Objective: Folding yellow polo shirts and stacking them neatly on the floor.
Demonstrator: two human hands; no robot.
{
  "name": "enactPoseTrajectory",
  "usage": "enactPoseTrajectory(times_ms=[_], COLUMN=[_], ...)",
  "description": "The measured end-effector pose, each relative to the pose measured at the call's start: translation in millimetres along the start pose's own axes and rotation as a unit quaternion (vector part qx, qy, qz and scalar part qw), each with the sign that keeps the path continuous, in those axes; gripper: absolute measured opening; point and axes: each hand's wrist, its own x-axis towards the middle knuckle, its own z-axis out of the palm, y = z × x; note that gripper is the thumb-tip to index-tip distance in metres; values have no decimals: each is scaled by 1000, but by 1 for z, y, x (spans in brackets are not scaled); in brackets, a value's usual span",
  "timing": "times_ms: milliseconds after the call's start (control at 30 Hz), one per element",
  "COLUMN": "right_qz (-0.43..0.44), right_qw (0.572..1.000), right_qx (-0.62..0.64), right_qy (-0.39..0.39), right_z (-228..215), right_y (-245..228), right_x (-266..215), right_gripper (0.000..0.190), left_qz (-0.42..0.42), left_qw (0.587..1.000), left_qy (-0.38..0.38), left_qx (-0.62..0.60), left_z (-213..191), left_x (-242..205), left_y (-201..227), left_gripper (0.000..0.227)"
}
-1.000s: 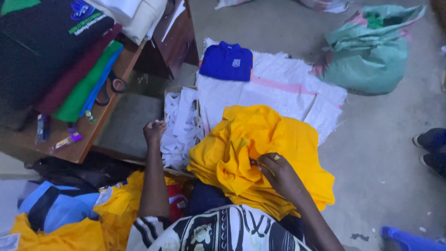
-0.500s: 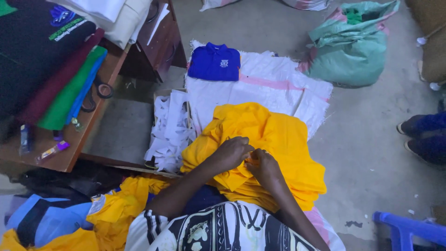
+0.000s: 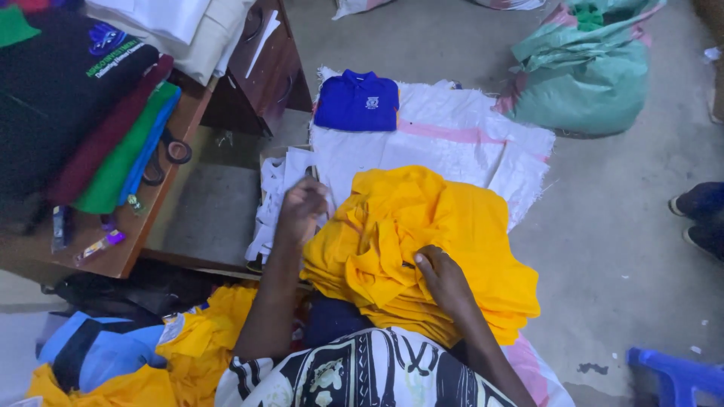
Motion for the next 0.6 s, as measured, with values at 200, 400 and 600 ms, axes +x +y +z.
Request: enactPoseTrajectory(times_ms=[200,400,600], right_qz=[-7,9,8], right_qw=[998,996,996], right_qx=[-56,-79,-80], right_qy=[3,31,34], right_z=[12,12,15], right_y=[6,-11,3], right_x=[5,7,9], right_gripper=[44,44,40], left_qz=[217,495,-53], left_qw=[955,787,819], left_qy=[176,132,-132], left_qx=[-99,344,556], left_z=[-63,-36,-56], left_x=[-71,-137,-70], left_y=[140,221,82], left_gripper=[24,18,20])
